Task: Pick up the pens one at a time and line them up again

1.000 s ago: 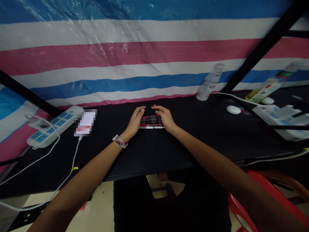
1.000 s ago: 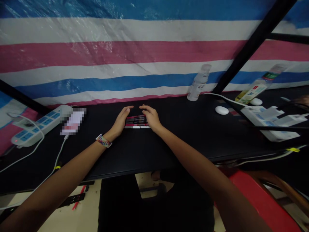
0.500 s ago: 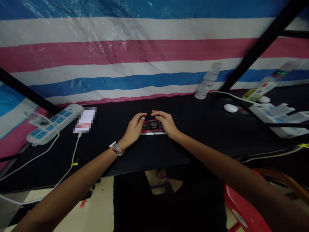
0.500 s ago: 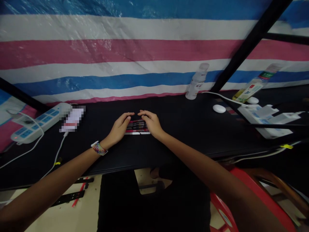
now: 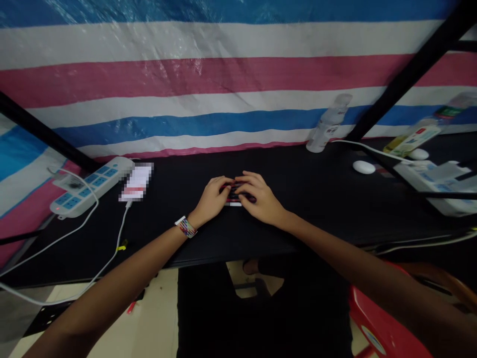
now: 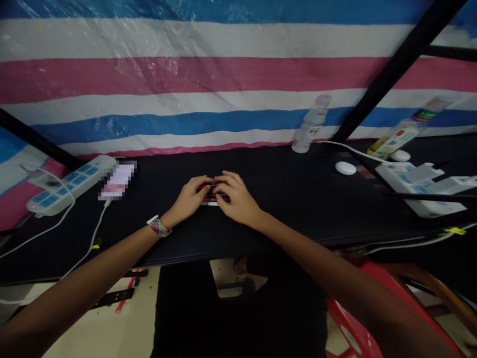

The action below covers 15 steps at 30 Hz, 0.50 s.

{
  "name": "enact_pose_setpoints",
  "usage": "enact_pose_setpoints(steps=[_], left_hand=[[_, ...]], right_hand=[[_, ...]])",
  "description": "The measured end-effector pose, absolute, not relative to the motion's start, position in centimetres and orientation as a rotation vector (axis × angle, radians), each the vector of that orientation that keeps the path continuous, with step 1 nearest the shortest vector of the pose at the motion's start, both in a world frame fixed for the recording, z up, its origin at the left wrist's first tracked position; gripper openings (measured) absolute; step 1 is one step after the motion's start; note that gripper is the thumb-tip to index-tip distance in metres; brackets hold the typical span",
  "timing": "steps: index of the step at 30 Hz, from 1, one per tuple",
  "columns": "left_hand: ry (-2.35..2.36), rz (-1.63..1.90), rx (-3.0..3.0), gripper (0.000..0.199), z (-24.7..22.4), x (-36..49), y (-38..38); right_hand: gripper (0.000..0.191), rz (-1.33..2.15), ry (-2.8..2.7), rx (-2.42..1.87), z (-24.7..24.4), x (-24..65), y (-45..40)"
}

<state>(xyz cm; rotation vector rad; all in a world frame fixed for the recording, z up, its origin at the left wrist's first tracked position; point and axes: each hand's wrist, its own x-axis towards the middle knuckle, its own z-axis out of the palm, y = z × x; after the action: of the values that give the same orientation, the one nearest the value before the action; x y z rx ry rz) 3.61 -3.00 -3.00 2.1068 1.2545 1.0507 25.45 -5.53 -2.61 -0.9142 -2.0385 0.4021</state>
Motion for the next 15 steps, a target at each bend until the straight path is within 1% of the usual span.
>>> enact_pose_setpoints(steps=[2, 5, 8, 10, 12, 15], left_hand=[[1.241, 1.063, 2.080, 0.028, -3.0, 3.6, -3.0], [1.209, 1.072, 2.014, 0.029, -3.0, 3.5, -3.1], [1.186, 1.064, 1.960, 0.031, -2.9, 3.5, -3.1], [1.193, 1.061, 1.966, 0.031, -2.9, 3.4, -3.1], [1.210, 1.071, 1.973, 0.029, -2.8, 3.4, -3.1], [1.226, 1.108, 1.935, 0.025, -2.6, 3.4, -2.9]], right_hand=[[0.016, 0.290, -2.179, -0.825, -2.3, 25.8, -6.7], [0.019, 0.198, -2.286, -0.765, -2.1, 26.4, -7.8], [0.021, 0.195, -2.294, -0.805, -2.1, 27.0, -8.2], [0.018, 0.202, -2.273, -0.827, -2.2, 27.4, -8.3], [0.014, 0.210, -2.253, -0.823, -2.3, 27.6, -8.4], [0.014, 0.231, -2.231, -0.793, -2.2, 27.7, -8.6]])
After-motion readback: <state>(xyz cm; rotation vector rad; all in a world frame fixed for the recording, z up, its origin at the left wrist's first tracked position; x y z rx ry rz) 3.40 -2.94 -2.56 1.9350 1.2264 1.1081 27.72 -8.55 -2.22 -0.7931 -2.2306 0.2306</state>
